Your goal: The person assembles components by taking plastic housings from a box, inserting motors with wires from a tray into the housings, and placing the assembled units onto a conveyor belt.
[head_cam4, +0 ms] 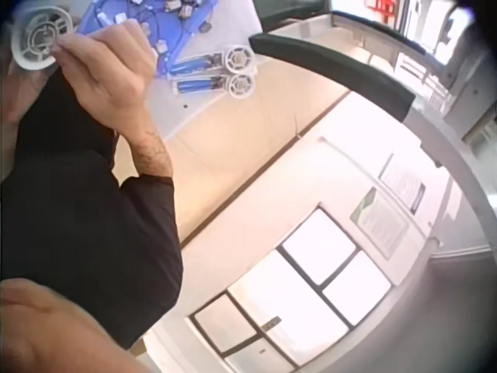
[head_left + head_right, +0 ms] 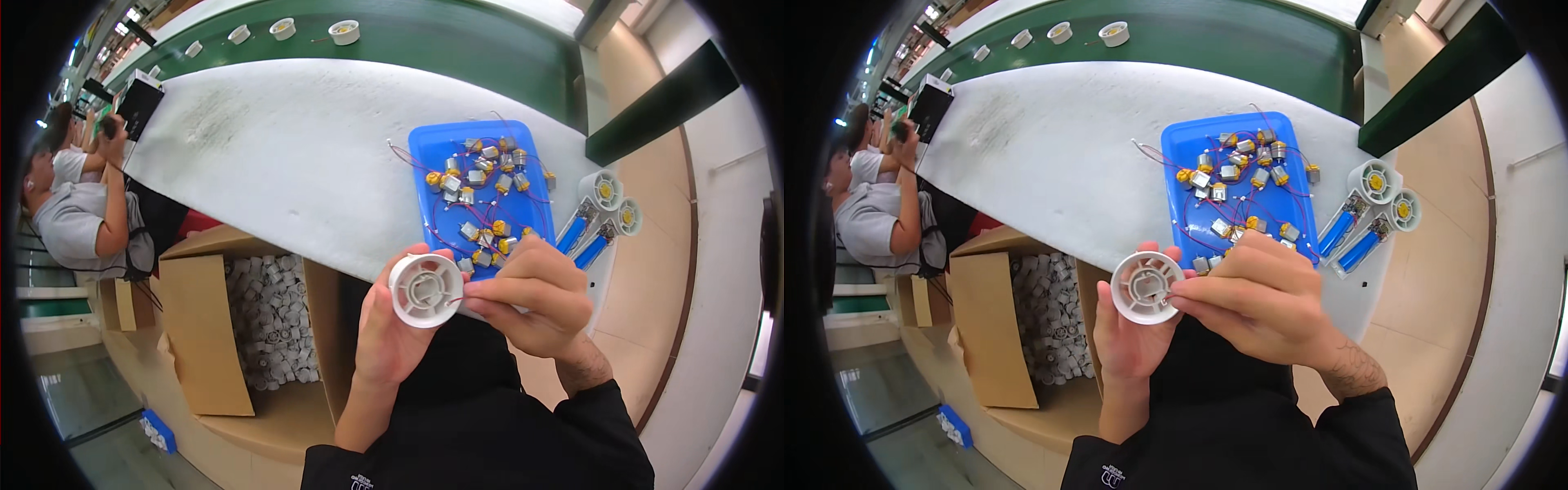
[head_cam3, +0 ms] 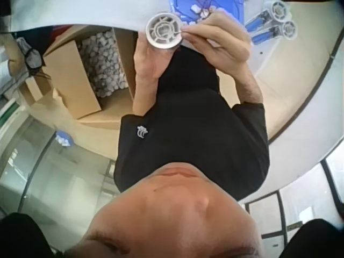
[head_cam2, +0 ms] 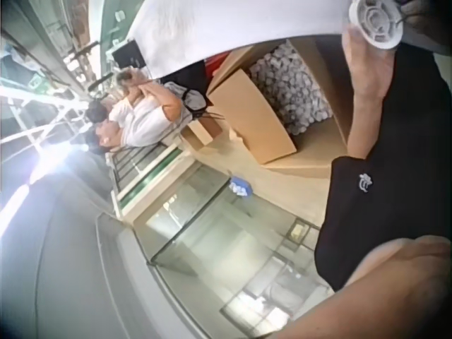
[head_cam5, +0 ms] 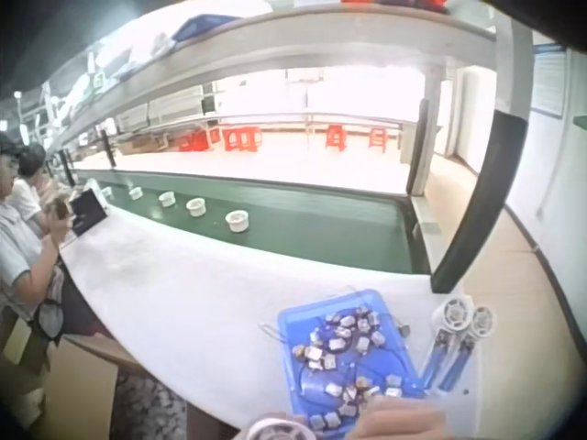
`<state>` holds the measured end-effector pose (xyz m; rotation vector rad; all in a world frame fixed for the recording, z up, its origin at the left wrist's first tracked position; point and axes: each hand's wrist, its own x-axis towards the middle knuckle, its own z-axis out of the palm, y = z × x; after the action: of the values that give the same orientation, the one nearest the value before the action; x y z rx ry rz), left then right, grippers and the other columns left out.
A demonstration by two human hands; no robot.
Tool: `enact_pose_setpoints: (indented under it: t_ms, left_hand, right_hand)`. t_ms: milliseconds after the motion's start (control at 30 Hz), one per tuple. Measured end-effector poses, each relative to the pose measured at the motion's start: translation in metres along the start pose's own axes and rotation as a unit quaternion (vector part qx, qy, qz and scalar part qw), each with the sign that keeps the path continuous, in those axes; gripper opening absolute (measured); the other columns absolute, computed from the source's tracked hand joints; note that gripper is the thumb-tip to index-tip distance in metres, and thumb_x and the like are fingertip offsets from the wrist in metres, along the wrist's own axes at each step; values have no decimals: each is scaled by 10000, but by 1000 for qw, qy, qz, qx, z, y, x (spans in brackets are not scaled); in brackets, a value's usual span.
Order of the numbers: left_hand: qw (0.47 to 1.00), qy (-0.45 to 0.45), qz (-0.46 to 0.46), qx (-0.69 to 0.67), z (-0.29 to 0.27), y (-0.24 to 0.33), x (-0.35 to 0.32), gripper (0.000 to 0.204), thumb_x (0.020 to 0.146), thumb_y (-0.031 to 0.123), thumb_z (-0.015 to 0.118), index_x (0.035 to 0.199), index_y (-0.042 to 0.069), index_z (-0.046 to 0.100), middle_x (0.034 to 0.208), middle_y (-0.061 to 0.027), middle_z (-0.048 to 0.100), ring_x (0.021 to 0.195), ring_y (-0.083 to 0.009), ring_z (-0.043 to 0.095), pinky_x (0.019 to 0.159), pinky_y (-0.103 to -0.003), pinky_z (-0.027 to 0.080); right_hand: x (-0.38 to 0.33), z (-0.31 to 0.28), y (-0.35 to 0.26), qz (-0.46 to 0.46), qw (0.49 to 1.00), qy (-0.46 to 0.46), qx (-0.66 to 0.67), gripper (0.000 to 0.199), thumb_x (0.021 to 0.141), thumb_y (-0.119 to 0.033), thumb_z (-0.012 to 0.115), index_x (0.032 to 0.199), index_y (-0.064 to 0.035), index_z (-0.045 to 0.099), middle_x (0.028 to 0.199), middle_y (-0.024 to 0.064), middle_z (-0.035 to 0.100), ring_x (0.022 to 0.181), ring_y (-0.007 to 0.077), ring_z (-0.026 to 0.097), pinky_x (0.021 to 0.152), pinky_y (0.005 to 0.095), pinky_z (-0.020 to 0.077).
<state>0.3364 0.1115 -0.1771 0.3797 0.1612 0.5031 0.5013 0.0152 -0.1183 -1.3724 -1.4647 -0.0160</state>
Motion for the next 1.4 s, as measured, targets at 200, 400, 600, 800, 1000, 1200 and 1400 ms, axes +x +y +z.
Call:
enact_pose_setpoints:
  t_ms: [200, 400, 600, 800, 1000, 1200, 1400]
  left_hand:
    - [996, 20, 14, 91, -7, -4, -8, 696, 1058, 518, 396, 1535, 21, 303, 1507, -194, 446, 1327, -361, 512, 1099, -474, 444]
    - [996, 59, 27, 65, -4, -8, -6, 685, 1062, 505, 409, 1493, -25, 360, 1424, -171, 527, 1272, -289, 567, 1047, -443, 500]
    - [983, 109, 65, 132, 0, -3, -1, 624, 1054, 358, 528, 1474, -68, 351, 1293, -167, 602, 1164, -221, 640, 936, -349, 584]
    - [958, 184, 111, 190, -5, -5, 3, 421, 1053, 329, 543, 1264, -34, 504, 1165, -118, 637, 1013, -153, 668, 848, -301, 607]
    - [955, 198, 117, 188, -28, 21, 8, 417, 1073, 290, 504, 1299, -59, 537, 1209, -136, 654, 1029, -156, 680, 872, -292, 599]
    - [915, 224, 132, 309, -51, 48, 15, 388, 1005, 15, 573, 1371, -99, 514, 1238, -173, 652, 1026, -218, 698, 902, -312, 597]
    - [885, 262, 126, 363, -72, 62, 8, 316, 956, -4, 649, 1259, -91, 620, 1125, -154, 694, 874, -173, 721, 774, -261, 605]
  right_hand:
    - [1, 5, 2, -49, 998, -20, -40, 338, 672, -47, 876, 990, -66, 764, 741, 8, 604, 625, 169, 540, 523, 296, 409]
    - [-4, 12, 7, -60, 995, -66, -34, 308, 658, -40, 844, 950, -44, 746, 761, 20, 581, 636, 176, 525, 528, 306, 407]
    - [5, 4, 7, -40, 980, -170, -93, 207, 716, -72, 789, 901, -37, 703, 762, 31, 511, 672, 195, 525, 548, 326, 416]
    - [26, 18, 3, -45, 952, -270, -134, 141, 791, -76, 763, 916, -42, 707, 820, 43, 554, 731, 221, 553, 599, 346, 443]
    - [57, 52, 22, 149, 938, -313, -6, 125, 855, -94, 711, 926, 6, 687, 852, 153, 640, 787, 341, 645, 705, 401, 509]
    - [79, 94, 55, 188, 914, -359, 20, 128, 817, -102, 740, 869, 15, 733, 778, 166, 690, 677, 292, 660, 662, 361, 518]
    - [96, 109, 48, 237, 886, -400, 2, 191, 785, -122, 760, 831, 44, 676, 779, 204, 693, 750, 349, 692, 709, 394, 536]
